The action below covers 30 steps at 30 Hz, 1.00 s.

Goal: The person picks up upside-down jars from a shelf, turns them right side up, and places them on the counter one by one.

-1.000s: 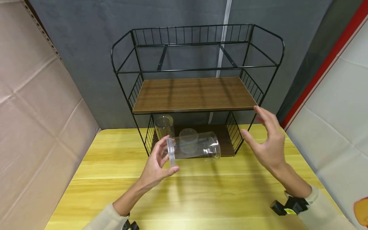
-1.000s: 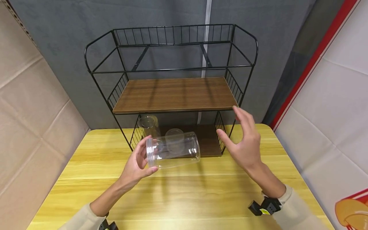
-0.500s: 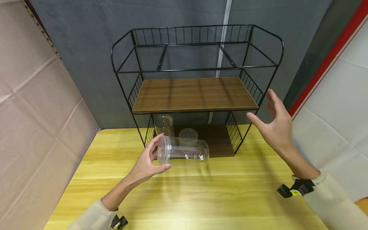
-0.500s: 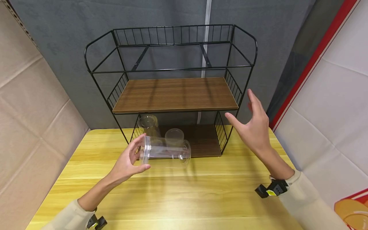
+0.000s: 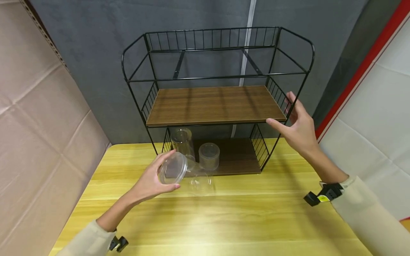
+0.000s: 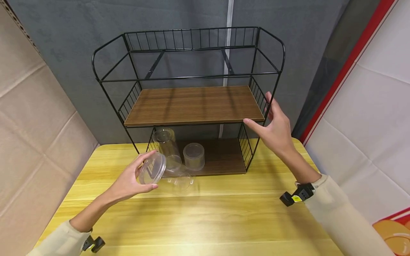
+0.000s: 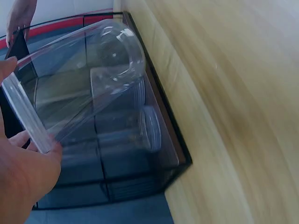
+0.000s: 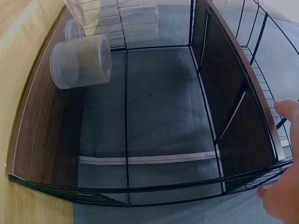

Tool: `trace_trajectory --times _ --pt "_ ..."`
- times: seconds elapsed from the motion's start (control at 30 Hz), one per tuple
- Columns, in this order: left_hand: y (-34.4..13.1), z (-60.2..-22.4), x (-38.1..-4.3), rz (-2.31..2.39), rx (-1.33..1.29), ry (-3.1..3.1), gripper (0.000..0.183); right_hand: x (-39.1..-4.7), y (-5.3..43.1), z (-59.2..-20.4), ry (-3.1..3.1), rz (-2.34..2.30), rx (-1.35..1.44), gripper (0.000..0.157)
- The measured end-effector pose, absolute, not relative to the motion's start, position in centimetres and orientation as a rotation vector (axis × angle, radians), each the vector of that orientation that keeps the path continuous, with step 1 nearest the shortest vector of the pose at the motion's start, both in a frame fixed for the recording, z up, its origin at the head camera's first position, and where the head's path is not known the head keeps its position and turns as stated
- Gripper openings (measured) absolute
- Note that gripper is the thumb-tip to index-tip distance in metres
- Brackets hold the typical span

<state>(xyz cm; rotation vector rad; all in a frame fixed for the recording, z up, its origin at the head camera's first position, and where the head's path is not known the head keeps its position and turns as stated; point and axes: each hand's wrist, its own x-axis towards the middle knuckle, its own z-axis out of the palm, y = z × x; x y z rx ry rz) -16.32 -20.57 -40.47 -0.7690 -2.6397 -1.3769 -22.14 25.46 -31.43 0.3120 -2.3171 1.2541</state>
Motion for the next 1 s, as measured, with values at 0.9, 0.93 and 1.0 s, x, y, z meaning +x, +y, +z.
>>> trace_trajectory --times 0.9,0.93,1.0 --pt "-28.2 -39.3 -16.7 -0.886 -0.874 -2.779 0.104 -23.5 24.8 -31.7 -2.215 1.414 0.409 0.102" --pt "-28.3 -39.2 -16.7 -0.881 -0.879 -2.78 0.103 -23.5 24.7 -31.7 -2.214 1.416 0.409 0.102" --pt "-28.6 -39.1 -16.8 -0.873 -0.891 -2.782 0.103 -23.4 24.7 -31.7 -2.212 1.415 0.409 0.101"
